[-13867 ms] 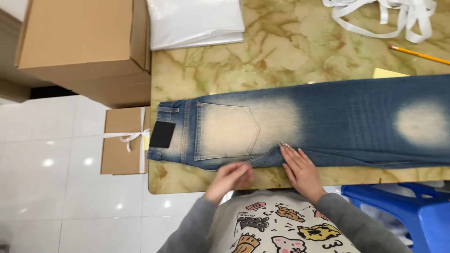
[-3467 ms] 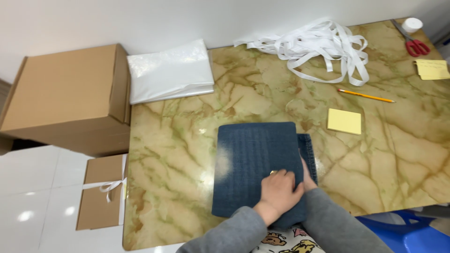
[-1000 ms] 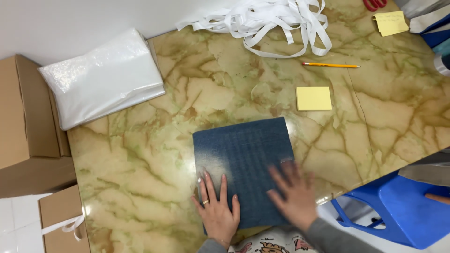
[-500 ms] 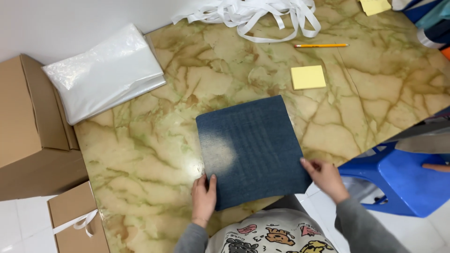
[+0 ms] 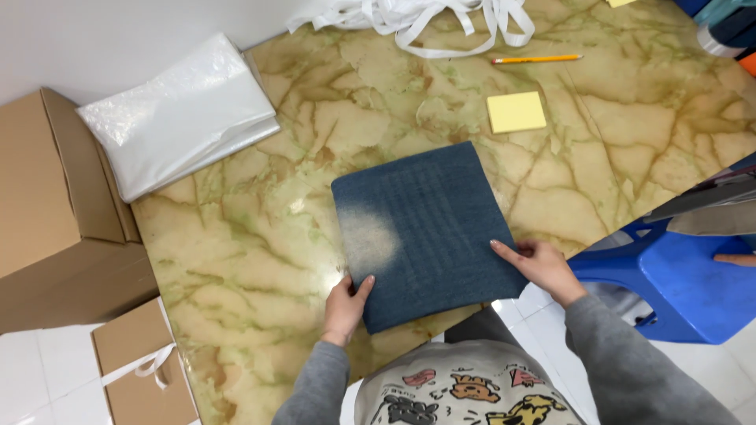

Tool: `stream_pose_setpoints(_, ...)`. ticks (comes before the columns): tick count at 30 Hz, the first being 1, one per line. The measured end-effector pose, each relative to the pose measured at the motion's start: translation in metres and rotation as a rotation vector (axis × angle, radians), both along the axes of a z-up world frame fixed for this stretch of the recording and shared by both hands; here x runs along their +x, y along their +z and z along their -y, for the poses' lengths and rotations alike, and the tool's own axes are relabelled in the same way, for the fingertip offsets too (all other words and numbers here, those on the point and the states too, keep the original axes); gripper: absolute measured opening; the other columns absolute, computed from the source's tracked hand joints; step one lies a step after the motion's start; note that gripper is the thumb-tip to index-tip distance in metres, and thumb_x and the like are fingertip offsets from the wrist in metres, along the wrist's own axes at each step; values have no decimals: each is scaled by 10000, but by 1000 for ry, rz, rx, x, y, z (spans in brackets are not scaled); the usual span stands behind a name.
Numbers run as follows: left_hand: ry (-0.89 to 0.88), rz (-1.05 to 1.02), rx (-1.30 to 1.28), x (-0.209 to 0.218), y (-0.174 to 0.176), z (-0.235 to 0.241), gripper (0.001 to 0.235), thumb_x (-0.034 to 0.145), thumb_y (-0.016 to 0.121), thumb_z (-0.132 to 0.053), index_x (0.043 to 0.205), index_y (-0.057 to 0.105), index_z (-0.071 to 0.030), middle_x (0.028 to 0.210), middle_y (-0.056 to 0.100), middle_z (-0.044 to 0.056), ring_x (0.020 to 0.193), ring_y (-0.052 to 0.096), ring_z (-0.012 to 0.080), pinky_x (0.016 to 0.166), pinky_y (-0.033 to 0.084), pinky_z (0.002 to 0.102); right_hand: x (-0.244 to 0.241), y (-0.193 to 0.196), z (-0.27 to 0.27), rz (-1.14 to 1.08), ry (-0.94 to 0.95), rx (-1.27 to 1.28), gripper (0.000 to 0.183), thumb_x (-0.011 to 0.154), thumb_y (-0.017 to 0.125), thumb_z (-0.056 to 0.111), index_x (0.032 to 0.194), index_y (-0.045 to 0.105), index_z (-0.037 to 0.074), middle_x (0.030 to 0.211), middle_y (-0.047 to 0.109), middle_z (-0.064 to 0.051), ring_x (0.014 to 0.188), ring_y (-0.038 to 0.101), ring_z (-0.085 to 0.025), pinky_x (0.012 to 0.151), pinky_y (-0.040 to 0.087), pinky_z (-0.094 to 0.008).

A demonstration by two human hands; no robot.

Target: The person folds a pair of blue jeans on a marble-patterned table, smoothing the fabric and aligning the edges. They then place the folded jeans into a clear plastic bag and seal it.

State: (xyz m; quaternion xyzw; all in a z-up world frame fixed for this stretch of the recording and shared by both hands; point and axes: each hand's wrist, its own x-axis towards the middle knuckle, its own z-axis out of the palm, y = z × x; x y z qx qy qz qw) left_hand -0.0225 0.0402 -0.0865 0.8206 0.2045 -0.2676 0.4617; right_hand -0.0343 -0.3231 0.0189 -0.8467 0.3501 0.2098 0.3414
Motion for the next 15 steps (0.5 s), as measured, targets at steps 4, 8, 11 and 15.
stream_pose_setpoints(4, 40, -44, -36, -7, 42, 7, 877, 920, 766, -598, 1493, 552, 31, 1459, 607, 284, 1394, 556, 402, 1084, 534, 504, 3, 4, -10, -19, 16, 4, 831, 786, 776, 741, 1177, 816, 8, 1135, 799, -200, 1205, 710, -367, 1012, 549, -469)
stream_pose_setpoints(8, -10, -36, 1, -6, 38, 4, 864, 942, 732, -582, 1501, 529, 45, 1466, 590, 309, 1408, 531, 432, 1124, 505, 524, 4, -64, 23, 165, -53, 202, 559, 848, 843, 526, 985, 774, -11, 801, 667, -128, 785, 669, -273, 595, 529, -341)
stream_pose_setpoints(11, -61, -29, 22, -3, 46, 6, 832, 963, 699, -564, 1507, 517, 38, 1461, 597, 306, 1411, 536, 429, 1144, 500, 520, 6, -64, 18, 227, -29, 244, 500, 915, 805, 481, 994, 745, -9, 790, 635, -122, 781, 637, -276, 590, 487, -341)
stream_pose_setpoints(15, -84, -28, -23, 3, 37, 4, 864, 895, 752, -633, 1449, 601, 12, 1390, 668, 267, 1374, 579, 410, 1116, 522, 503, 9, -87, 39, 227, -2, 189, 530, 904, 824, 524, 1068, 772, 23, 903, 748, -194, 906, 699, -298, 721, 545, -409)
